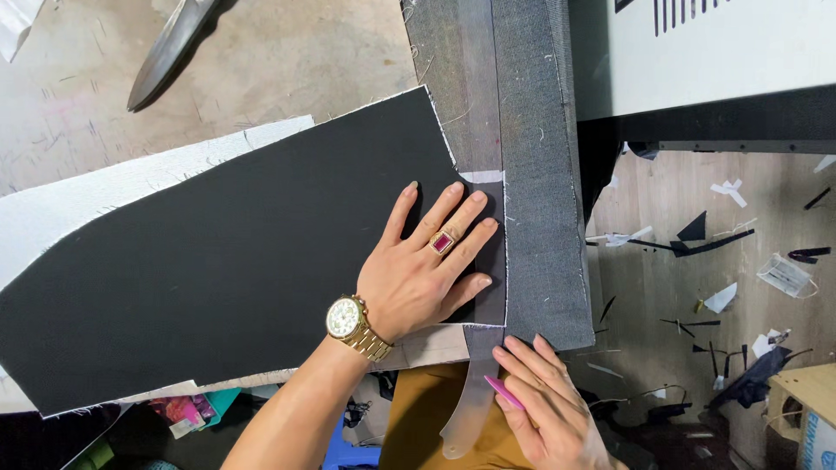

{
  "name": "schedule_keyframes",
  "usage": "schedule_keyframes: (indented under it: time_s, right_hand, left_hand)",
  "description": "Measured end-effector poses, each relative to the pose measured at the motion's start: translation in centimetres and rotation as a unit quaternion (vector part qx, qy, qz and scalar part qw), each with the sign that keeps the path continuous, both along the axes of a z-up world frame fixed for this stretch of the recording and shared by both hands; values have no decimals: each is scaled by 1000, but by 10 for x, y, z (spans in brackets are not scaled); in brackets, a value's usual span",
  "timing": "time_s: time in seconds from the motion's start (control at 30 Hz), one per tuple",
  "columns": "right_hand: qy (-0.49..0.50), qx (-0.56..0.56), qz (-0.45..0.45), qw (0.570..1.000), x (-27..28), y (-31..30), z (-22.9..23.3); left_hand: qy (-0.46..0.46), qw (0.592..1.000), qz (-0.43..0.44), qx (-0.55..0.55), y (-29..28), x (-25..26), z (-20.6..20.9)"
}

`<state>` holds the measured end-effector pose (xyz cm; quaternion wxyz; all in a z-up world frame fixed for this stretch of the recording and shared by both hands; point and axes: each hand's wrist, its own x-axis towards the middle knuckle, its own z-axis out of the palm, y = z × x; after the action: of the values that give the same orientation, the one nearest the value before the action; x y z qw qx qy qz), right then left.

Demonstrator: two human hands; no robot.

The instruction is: The person marks a piece of dark fabric using a pink chalk-like tool and a curved ruler, then cuts along the marked lines using large shears. The person also uses an iron to press parts of the fabric and a brush to clear away debris from the workspace.

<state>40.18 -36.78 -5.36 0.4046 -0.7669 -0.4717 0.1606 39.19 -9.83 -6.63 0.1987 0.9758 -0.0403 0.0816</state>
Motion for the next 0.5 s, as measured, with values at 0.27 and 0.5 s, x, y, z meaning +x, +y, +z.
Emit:
schedule_keyframes:
  time_s: [0.27,0.5]
  right_hand:
    - [-4,-16,3,1000,1,4,6]
    - [-17,-22,27,999,2,2,7]
  left_hand:
    - [0,1000,-2,1,1,1,0]
    - [1,1000,-3,0,1,1,2]
